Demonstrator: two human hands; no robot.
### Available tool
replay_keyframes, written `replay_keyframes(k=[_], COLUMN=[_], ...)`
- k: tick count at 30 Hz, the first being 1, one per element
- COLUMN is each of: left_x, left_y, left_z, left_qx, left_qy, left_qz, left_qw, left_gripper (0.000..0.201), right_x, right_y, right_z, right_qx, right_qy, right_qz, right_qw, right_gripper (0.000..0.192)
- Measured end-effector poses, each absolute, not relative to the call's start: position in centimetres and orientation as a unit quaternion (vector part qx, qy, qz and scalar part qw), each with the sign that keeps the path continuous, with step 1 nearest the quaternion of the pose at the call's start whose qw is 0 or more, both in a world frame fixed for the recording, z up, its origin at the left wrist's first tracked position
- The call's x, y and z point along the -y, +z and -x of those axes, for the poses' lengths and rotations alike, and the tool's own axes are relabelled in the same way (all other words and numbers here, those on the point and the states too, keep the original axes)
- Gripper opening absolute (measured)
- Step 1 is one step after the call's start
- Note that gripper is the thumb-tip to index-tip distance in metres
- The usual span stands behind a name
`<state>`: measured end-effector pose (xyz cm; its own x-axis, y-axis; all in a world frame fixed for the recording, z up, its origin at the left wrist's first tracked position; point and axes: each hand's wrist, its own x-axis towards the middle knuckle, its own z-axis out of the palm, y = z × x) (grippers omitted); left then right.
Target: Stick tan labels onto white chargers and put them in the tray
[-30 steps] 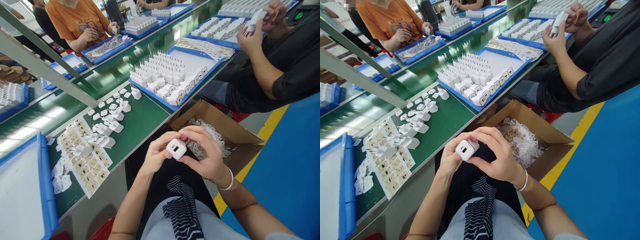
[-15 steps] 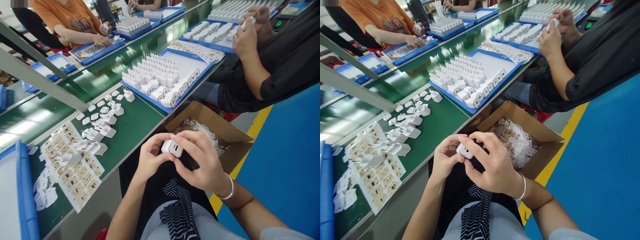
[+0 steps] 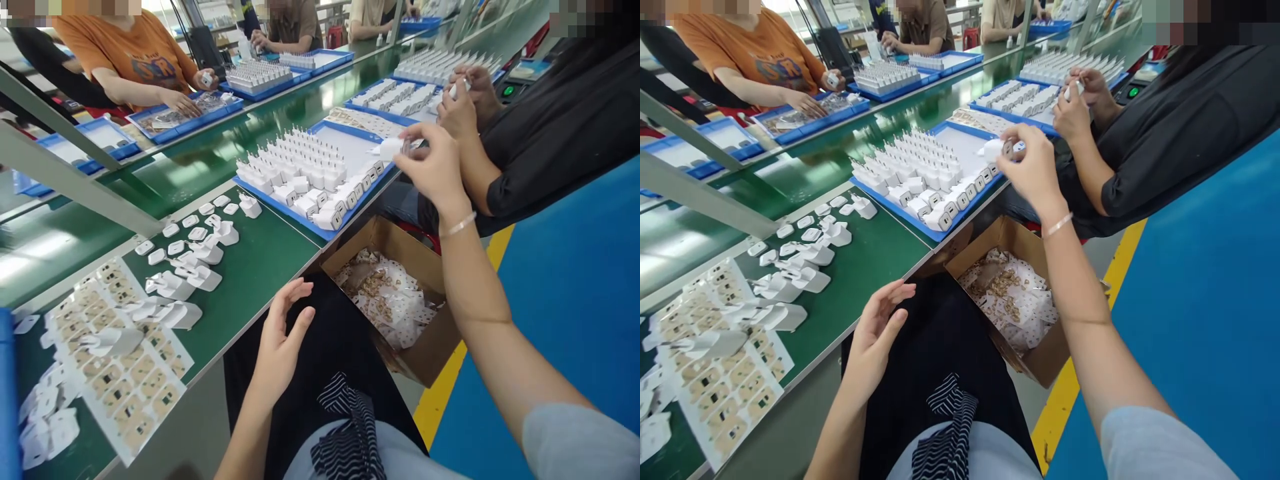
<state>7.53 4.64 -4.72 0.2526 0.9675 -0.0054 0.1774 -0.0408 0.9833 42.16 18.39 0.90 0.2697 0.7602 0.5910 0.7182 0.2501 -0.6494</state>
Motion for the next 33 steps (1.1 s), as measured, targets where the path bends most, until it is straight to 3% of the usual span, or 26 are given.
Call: replay_keyframes(k=[5, 12, 20, 26, 30, 33], left_x=[-2.5, -2.1, -2.4, -2.3, -2.1, -1.3], left_y=[-6.4, -7.4, -6.8, -5.5, -5.1, -4.7], left_z=[-6.6, -4.8, -3.7, -2.0, -2.7, -3.5], left_qx=[-0.529, -0.575, -0.569, -0.585, -0.561, -0.542], left_qy=[0.373, 0.388, 0.442, 0.508, 0.513, 0.503], left_qz=[-0.601, -0.573, -0.575, -0.566, -0.588, -0.616], left_qw=[0.468, 0.437, 0.386, 0.282, 0.278, 0.271], left_gripper=[0.038, 0.037, 0.030, 0.023, 0.019, 0.019], right_x=[-28.1, -28.8, -25.5, -19.7, -19.6, -22.2], right_y=[-2.7, -5.6, -3.2, -0.3, -1.0, -2.5], right_z=[-47.7, -47.7, -45.8, -35.8, -25.0, -17.8], right_qx=[0.555, 0.549, 0.519, 0.616, 0.755, 0.843], right_qy=[0.046, 0.083, 0.048, -0.005, 0.166, 0.195], right_qz=[0.702, 0.708, 0.669, 0.496, 0.421, 0.370], right_qw=[0.443, 0.437, 0.530, 0.611, 0.475, 0.339], right_gripper=[0.029, 0.028, 0.031, 0.028, 0.041, 0.071])
